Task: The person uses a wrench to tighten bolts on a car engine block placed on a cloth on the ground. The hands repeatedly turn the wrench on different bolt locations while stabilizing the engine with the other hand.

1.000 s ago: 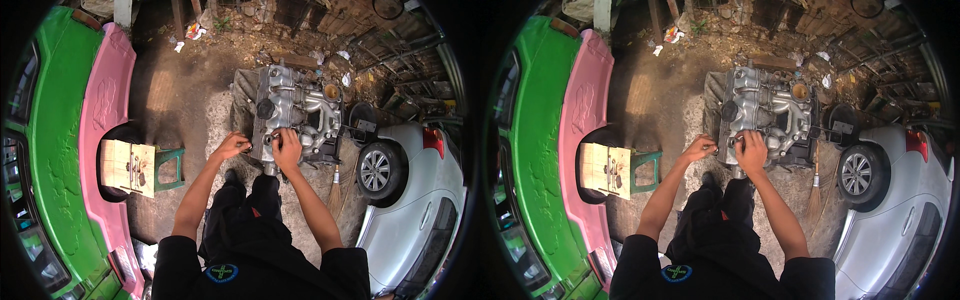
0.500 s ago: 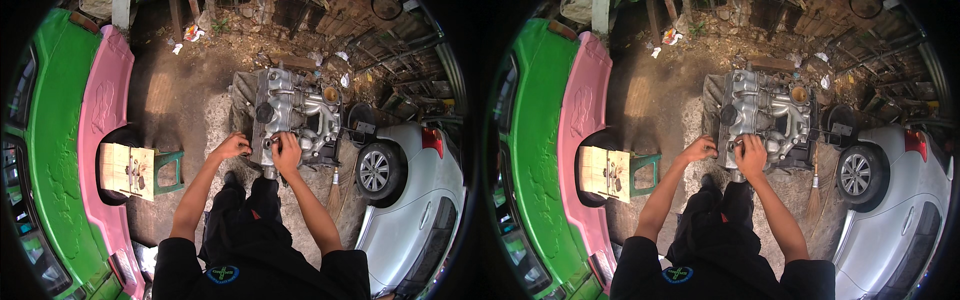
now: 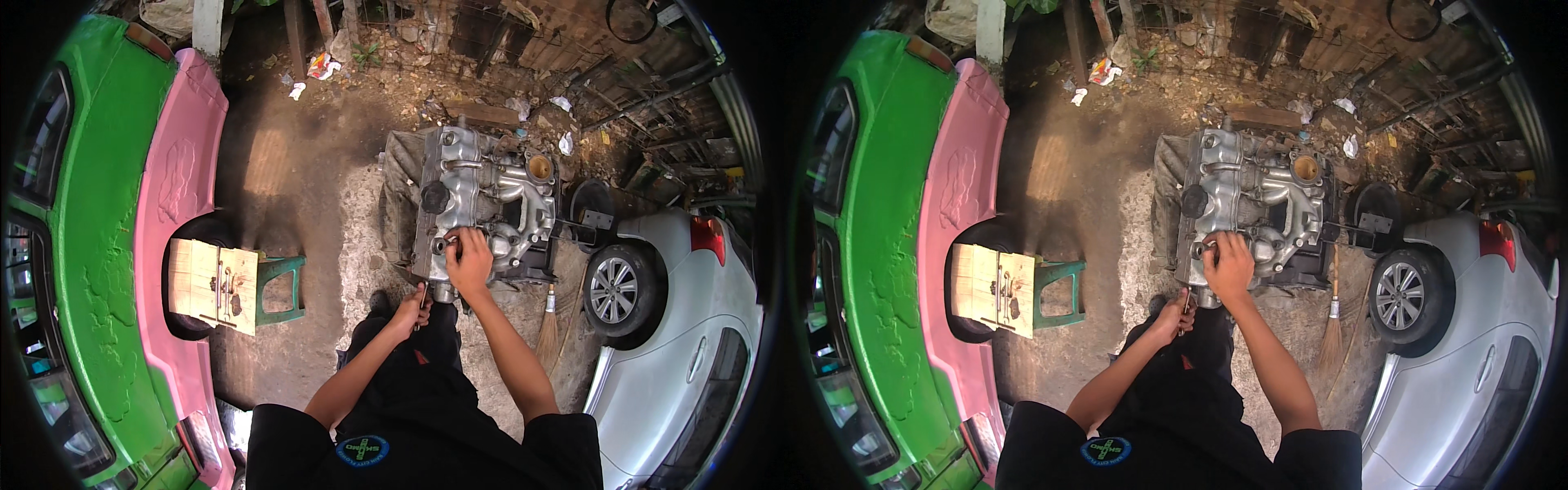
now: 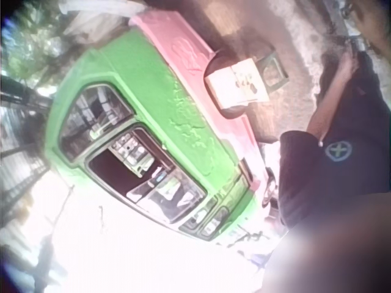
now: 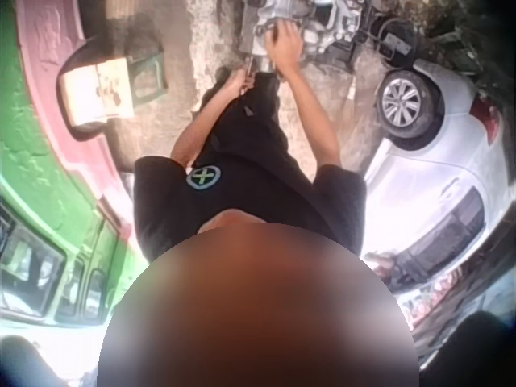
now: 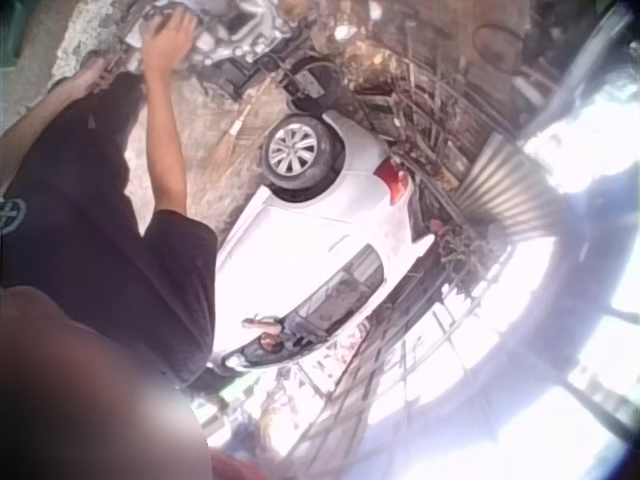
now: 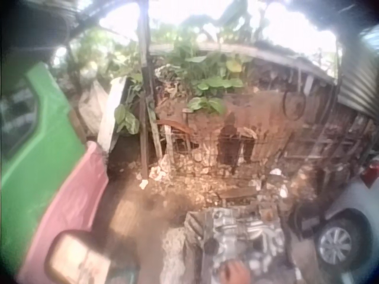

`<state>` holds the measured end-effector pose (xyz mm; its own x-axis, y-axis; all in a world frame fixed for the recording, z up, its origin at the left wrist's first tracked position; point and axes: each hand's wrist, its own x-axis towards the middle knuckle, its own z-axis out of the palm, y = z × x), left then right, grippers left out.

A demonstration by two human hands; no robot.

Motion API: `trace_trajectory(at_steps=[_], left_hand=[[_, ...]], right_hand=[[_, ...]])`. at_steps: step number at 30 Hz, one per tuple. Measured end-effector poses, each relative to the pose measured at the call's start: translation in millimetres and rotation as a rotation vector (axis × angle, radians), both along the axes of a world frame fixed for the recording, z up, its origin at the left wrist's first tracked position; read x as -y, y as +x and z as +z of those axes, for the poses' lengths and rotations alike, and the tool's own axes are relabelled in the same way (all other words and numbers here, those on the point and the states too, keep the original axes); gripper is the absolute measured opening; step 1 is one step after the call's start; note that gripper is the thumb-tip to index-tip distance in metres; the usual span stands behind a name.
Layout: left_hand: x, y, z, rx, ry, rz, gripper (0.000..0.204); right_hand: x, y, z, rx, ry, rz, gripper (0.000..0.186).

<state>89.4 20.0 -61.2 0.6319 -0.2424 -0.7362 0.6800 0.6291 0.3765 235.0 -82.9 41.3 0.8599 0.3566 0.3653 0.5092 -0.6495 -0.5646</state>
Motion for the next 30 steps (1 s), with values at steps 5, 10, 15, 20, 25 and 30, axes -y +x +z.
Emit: trace_trajectory(at_steps=[5, 10, 15, 20, 25, 30], left_hand=[[-8.5, -6.3, -4.2, 0.044, 0.301, -0.006, 0.053], [-67.8, 9.5, -31.3, 0.372, 0.720, 0.074, 0.058], [-95.9, 46.7, -24.2, 0.643, 0.966, -0.162, 0.045], [-110.3, 73.1, -15.8, 0.668, 0.844, -0.282, 0.030], [-123.8, 91.5, -7.2, 0.829, 0.817, -0.374, 0.019], [-135.9, 117.8, -1.8, 1.191, 1.204, -0.599, 0.018]], right_hand=[[1.2, -0.1, -2.3, -0.040, 0.015, 0.015, 0.011], [0.6, 0.2, -1.1, 0.015, -0.009, 0.009, 0.011], [0.5, 0.2, 1.1, -0.008, -0.014, 0.011, 0.012], [-0.7, -0.6, 1.0, -0.019, -0.008, 0.003, 0.011], [-0.7, -1.2, 2.4, 0.000, -0.016, 0.001, 0.011], [-1.3, -1.1, 1.8, 0.003, -0.004, -0.009, 0.011]])
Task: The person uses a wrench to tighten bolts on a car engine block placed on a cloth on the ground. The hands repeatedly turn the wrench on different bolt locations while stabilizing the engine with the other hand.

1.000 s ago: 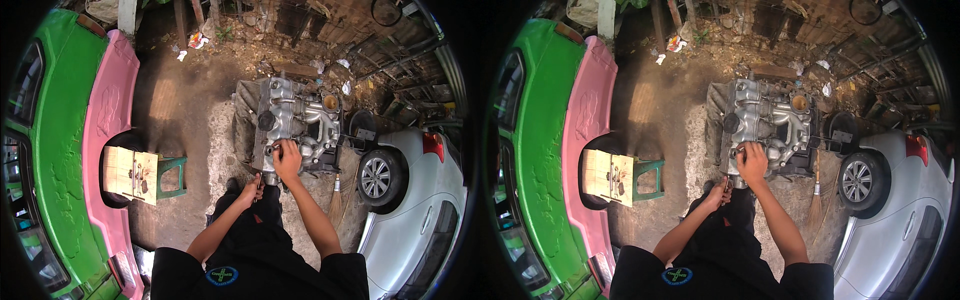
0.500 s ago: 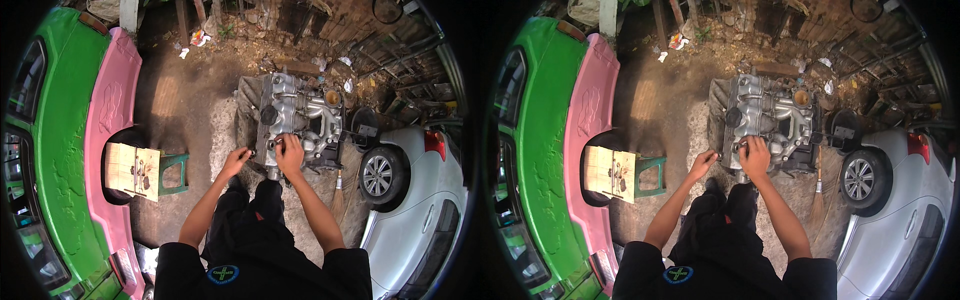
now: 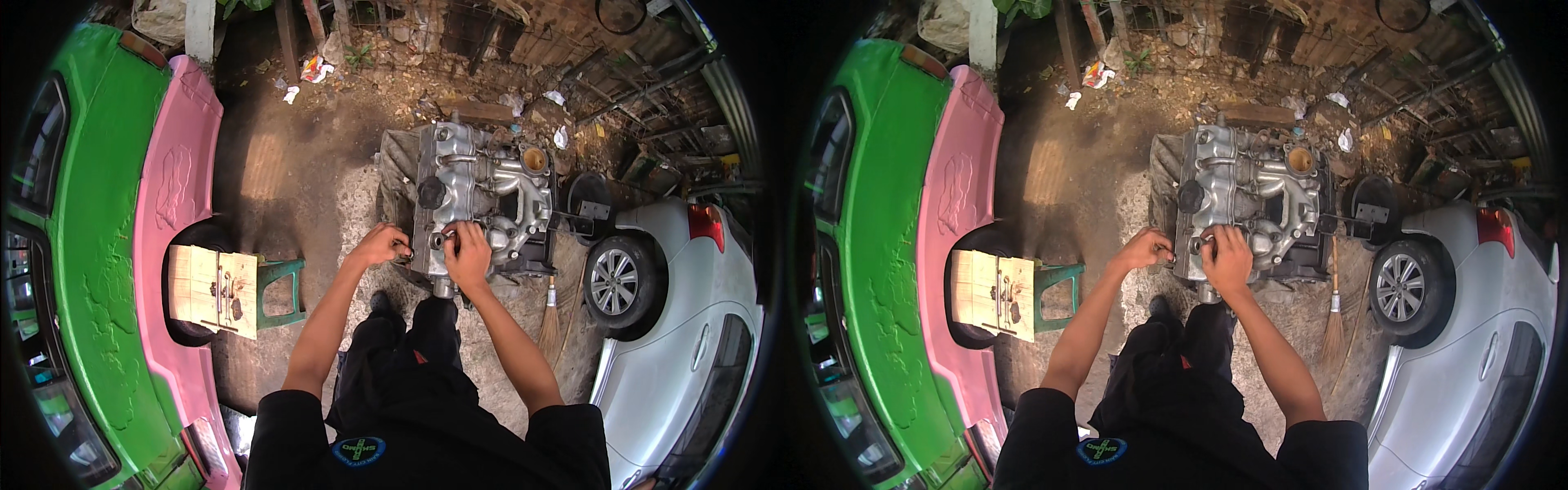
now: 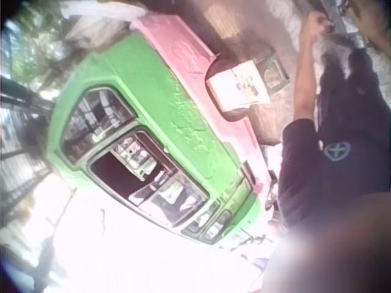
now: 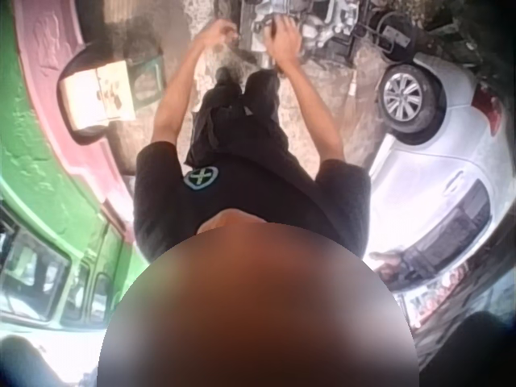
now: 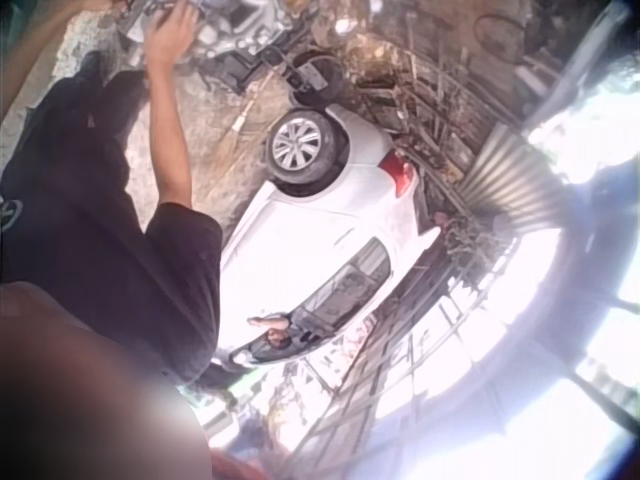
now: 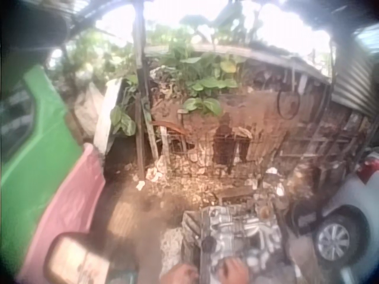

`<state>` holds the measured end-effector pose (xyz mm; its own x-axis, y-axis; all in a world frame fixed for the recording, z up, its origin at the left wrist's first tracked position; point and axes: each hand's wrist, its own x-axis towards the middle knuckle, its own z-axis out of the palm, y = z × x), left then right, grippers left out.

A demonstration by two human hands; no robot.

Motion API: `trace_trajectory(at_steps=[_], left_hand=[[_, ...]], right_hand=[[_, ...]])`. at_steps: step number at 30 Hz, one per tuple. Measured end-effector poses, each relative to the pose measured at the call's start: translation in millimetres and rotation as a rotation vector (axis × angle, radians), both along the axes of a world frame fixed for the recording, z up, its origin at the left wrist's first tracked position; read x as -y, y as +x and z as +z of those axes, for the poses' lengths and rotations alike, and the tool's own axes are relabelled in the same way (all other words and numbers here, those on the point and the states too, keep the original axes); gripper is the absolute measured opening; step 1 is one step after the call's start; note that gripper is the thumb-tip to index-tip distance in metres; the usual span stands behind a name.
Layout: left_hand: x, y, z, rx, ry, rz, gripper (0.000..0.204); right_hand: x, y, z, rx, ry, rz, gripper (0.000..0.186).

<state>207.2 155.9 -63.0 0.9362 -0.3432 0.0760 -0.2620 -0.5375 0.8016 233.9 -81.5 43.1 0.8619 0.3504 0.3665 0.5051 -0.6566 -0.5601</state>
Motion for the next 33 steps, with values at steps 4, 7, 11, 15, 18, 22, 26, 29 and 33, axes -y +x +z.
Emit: trace_trajectory(at_steps=[4, 7, 11, 15, 18, 22, 26, 29, 33], left_hand=[[10.5, -12.5, 0.1, -0.439, -0.287, 0.145, 0.029], [36.8, -45.8, 8.6, -0.677, -0.508, 0.361, 0.046], [84.2, -75.5, 22.3, -1.164, -0.981, 0.739, 0.054], [74.1, -72.4, 22.0, -1.192, -0.927, 0.714, 0.056], [58.5, -75.9, 14.7, -0.940, -0.789, 0.616, 0.051], [41.9, -79.9, -1.9, -0.742, -0.683, 0.612, 0.046], [29.4, -66.8, -16.7, -0.582, -0.495, 0.461, 0.055], [19.1, -50.0, -18.3, -0.562, -0.208, 0.336, 0.053], [11.8, -30.4, -13.3, -0.189, -0.005, 0.182, 0.039]], right_hand=[[-0.5, 0.7, -1.8, -0.008, -0.006, -0.007, 0.011], [-0.3, 0.1, -2.4, -0.003, -0.001, -0.007, 0.011], [0.2, 0.4, -1.9, -0.027, -0.009, -0.007, 0.011], [0.9, -0.3, -1.0, -0.015, -0.001, 0.005, 0.011], [0.7, -0.5, -0.6, -0.012, 0.008, 0.011, 0.011], [1.4, -0.1, -0.6, 0.006, 0.017, 0.016, 0.011], [1.7, 0.2, -1.0, -0.026, -0.002, 0.017, 0.010], [0.9, 0.5, -1.1, -0.019, -0.003, 0.009, 0.011], [1.4, -0.2, -1.2, 0.001, 0.023, 0.020, 0.011]])
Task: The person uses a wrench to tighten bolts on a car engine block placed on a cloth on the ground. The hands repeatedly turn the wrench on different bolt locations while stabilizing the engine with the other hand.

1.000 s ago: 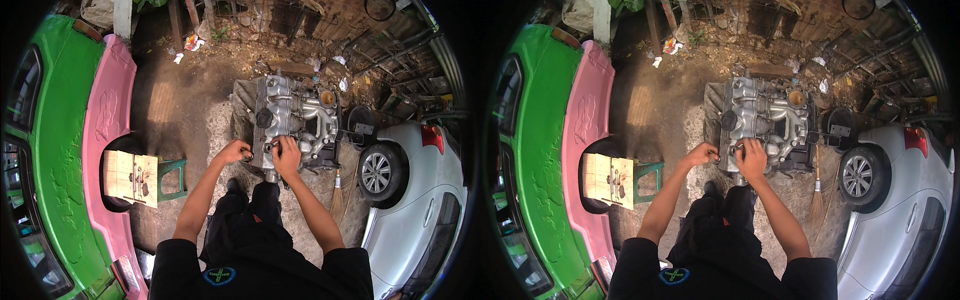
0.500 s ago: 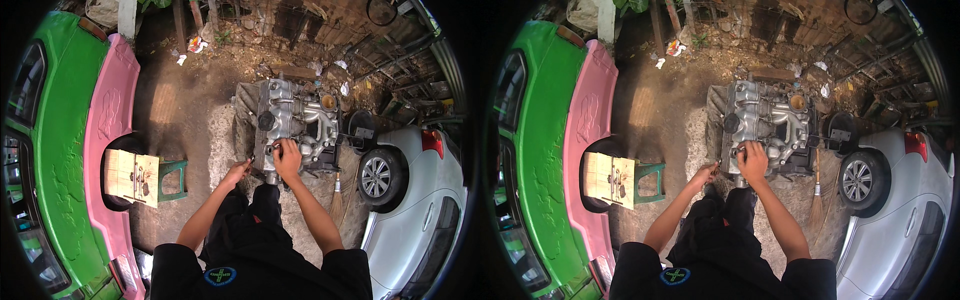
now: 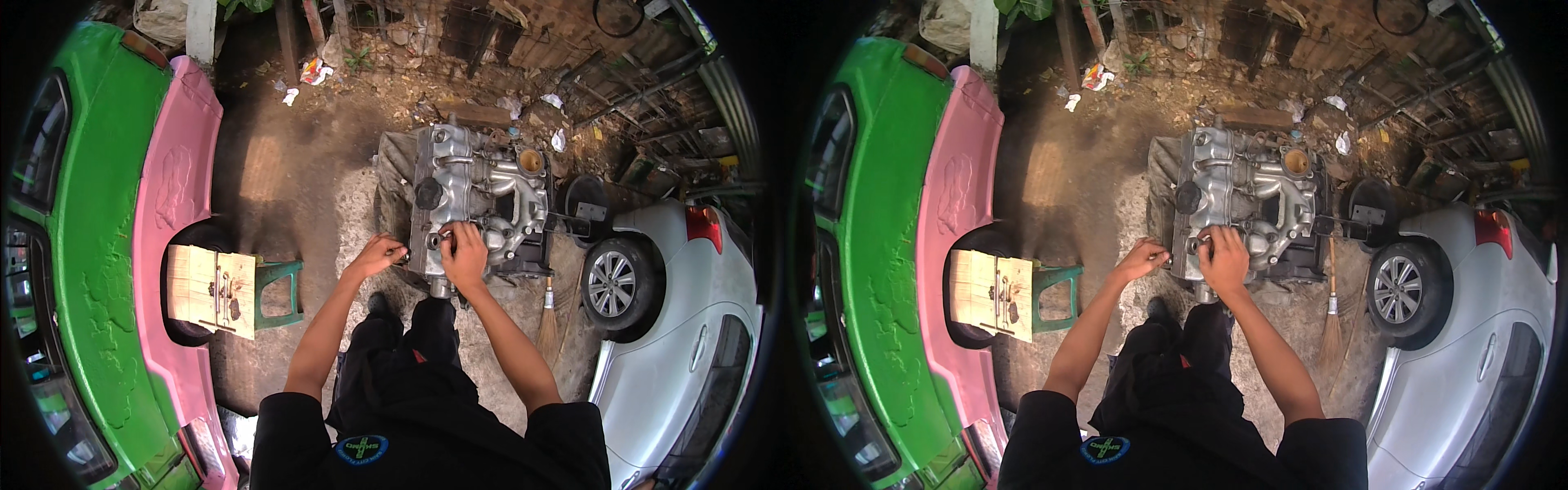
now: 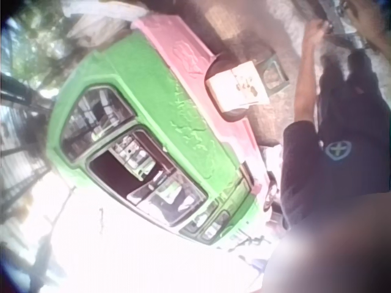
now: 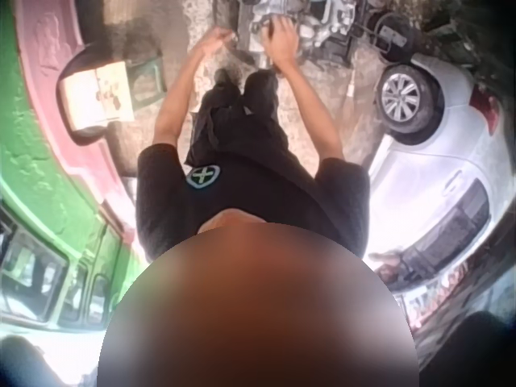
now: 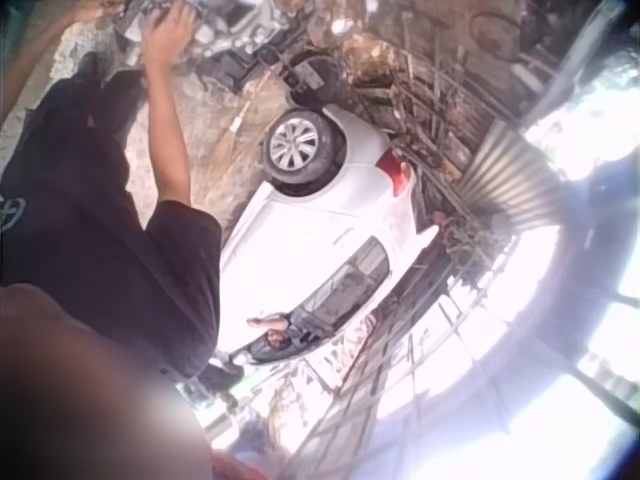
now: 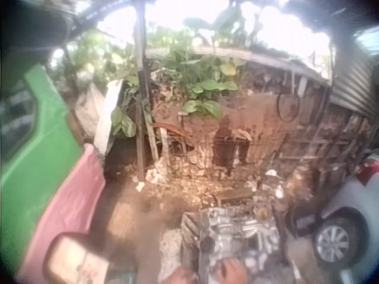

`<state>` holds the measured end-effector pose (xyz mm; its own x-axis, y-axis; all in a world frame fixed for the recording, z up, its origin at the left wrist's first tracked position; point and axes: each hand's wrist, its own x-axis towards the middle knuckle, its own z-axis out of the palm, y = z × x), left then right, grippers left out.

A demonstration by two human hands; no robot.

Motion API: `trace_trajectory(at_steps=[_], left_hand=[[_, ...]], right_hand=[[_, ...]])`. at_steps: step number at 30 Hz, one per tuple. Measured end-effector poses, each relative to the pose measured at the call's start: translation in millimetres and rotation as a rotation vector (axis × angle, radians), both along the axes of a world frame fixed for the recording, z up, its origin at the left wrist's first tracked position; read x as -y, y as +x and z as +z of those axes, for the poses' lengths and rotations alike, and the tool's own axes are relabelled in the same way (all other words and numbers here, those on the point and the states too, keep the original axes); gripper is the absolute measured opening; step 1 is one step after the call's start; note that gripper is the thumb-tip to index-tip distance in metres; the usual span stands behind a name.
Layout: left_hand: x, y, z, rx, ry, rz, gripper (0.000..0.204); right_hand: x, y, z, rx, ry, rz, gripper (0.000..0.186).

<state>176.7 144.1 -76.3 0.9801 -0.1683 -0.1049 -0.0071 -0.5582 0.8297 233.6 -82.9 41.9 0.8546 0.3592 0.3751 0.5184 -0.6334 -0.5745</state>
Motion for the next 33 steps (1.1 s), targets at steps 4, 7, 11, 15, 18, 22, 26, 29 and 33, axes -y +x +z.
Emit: trace_trajectory(at_steps=[4, 7, 11, 15, 18, 22, 26, 29, 33], left_hand=[[-7.5, 20.3, 7.7, 0.066, 0.060, -0.076, 0.030], [-15.1, 29.0, 17.4, -0.085, 0.090, -0.203, 0.032], [-12.2, 30.0, 23.6, -0.032, 0.088, -0.155, 0.025], [-5.5, 21.2, 10.4, 0.072, 0.080, -0.090, 0.028], [12.5, -2.1, -5.5, -0.192, -0.230, 0.079, 0.052], [62.1, -47.8, -11.6, -0.840, -1.000, 0.414, 0.069], [79.3, -77.7, -2.2, -1.150, -1.281, 0.366, 0.061], [67.1, -77.5, -1.1, -0.955, -1.163, 0.639, 0.055], [39.7, -62.1, -6.0, -0.373, -0.752, 0.558, 0.052]], right_hand=[[0.2, 1.5, -0.8, -0.001, -0.022, -0.002, 0.012], [-0.1, 1.2, -1.6, 0.002, -0.030, -0.001, 0.012], [0.5, 1.2, -2.0, -0.014, -0.029, -0.003, 0.011], [-0.3, 0.7, -2.9, 0.022, -0.032, -0.014, 0.011], [-1.0, 1.0, -2.6, 0.001, -0.029, -0.022, 0.010], [-0.8, 1.1, -0.9, -0.005, -0.032, -0.014, 0.011], [-0.7, 0.8, -0.6, 0.042, 0.008, -0.007, 0.010], [-0.4, 0.9, -1.6, 0.057, 0.004, -0.005, 0.010], [0.0, -0.1, -3.1, 0.006, -0.026, -0.015, 0.012]])
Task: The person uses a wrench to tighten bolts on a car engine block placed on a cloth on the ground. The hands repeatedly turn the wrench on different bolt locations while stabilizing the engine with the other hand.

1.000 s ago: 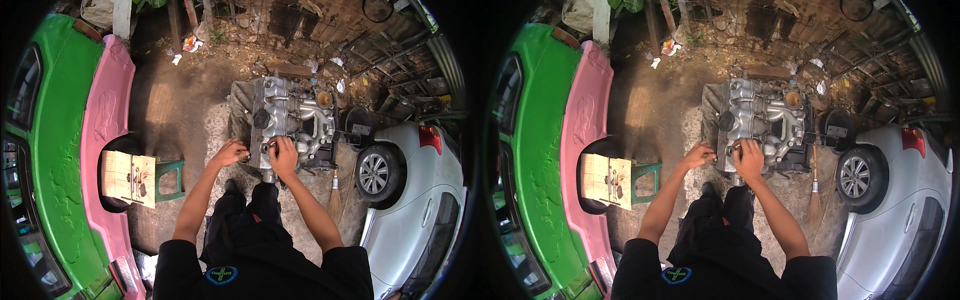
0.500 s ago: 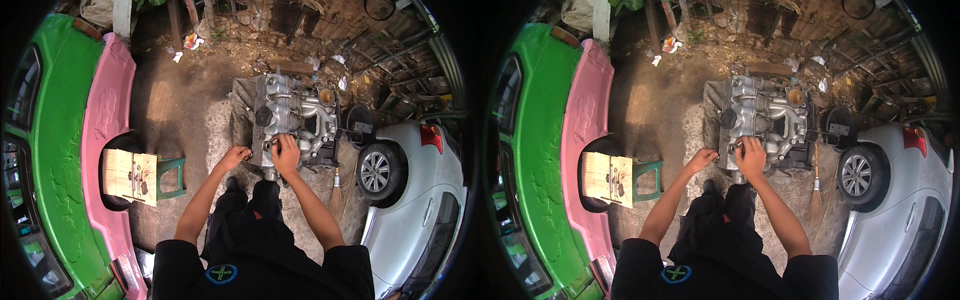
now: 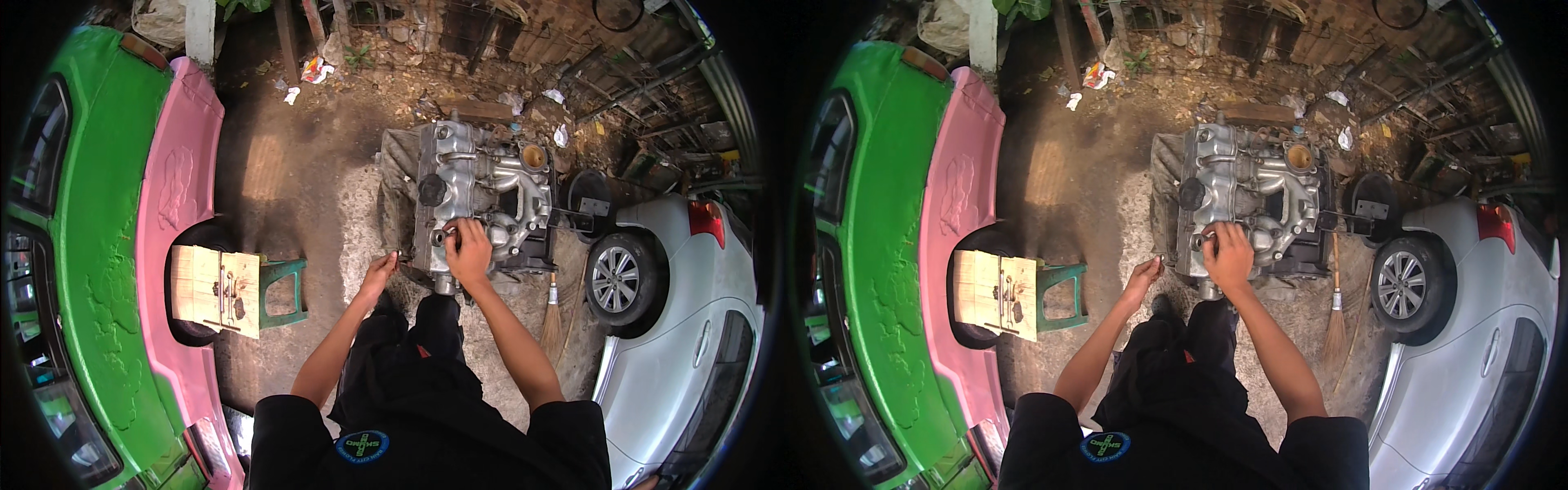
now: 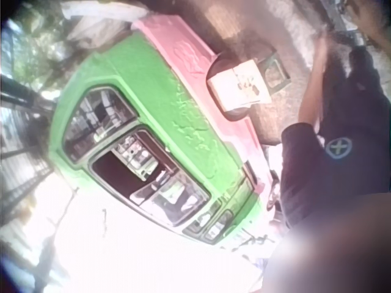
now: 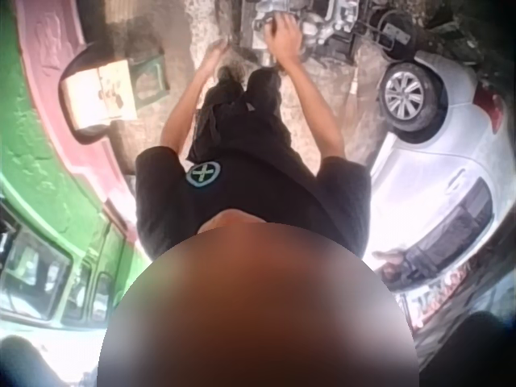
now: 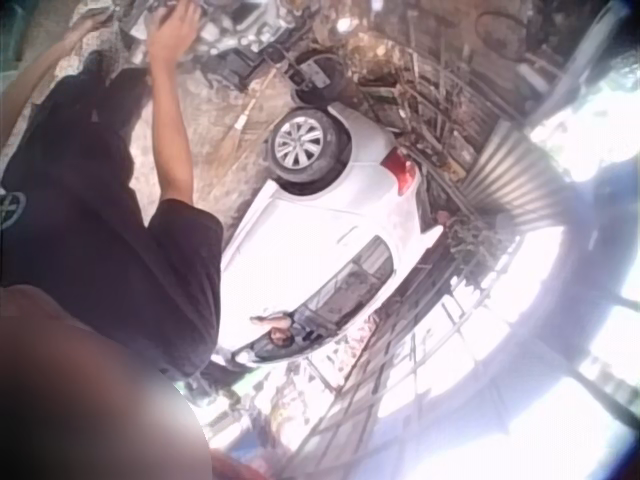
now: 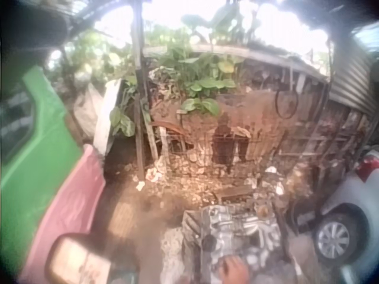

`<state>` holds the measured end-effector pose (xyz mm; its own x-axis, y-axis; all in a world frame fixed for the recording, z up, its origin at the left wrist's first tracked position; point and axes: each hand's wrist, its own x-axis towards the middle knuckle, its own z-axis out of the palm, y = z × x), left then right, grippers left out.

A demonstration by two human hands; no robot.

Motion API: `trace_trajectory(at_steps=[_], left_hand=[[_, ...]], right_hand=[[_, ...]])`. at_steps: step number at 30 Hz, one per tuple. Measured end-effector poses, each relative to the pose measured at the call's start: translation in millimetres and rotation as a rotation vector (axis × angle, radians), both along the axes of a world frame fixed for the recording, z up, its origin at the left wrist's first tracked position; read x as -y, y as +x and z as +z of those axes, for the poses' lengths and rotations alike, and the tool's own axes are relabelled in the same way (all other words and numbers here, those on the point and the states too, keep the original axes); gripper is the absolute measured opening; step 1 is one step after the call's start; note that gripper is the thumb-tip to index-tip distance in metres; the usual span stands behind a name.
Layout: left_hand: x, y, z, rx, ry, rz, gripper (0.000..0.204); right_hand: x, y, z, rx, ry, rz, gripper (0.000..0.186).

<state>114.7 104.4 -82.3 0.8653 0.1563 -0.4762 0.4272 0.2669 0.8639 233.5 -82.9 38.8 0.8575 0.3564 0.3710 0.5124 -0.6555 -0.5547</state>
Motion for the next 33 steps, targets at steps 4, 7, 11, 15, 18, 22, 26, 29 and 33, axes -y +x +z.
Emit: trace_trajectory(at_steps=[4, 7, 11, 15, 18, 22, 26, 29, 33], left_hand=[[-23.4, 25.4, 3.2, 0.046, 0.566, -0.250, 0.055], [-29.7, 42.4, 9.0, 0.127, 0.694, -0.360, 0.049], [-38.3, 53.1, 15.0, 0.209, 0.828, -0.456, 0.044], [-53.2, 71.3, 22.9, 0.292, 0.780, -0.660, 0.047], [-55.7, 83.0, 33.8, 0.372, 0.874, -0.721, 0.034], [-58.7, 98.0, 51.5, 0.468, 0.877, -0.791, 0.028], [-57.0, 105.0, 58.8, 0.426, 0.888, -0.924, 0.036], [-58.2, 105.2, 57.5, 0.446, 0.912, -0.955, 0.035], [-59.2, 100.9, 55.1, 0.547, 0.949, -0.890, 0.029]], right_hand=[[0.0, 0.6, 1.0, -0.022, -0.013, -0.004, 0.011], [0.1, 1.2, 3.0, -0.020, -0.011, 0.001, 0.011], [-1.3, 0.4, 4.0, 0.048, 0.041, 0.008, 0.009], [-0.7, 0.3, 2.7, -0.001, 0.022, 0.008, 0.010], [0.8, 1.6, 1.7, 0.018, -0.010, 0.016, 0.011], [0.6, 2.9, 1.7, 0.013, -0.002, 0.023, 0.012], [1.6, 1.9, 1.1, 0.021, 0.000, 0.031, 0.012], [1.7, 2.1, 0.3, 0.017, -0.003, 0.031, 0.013], [2.2, 2.1, 0.0, 0.004, -0.007, 0.028, 0.014]])
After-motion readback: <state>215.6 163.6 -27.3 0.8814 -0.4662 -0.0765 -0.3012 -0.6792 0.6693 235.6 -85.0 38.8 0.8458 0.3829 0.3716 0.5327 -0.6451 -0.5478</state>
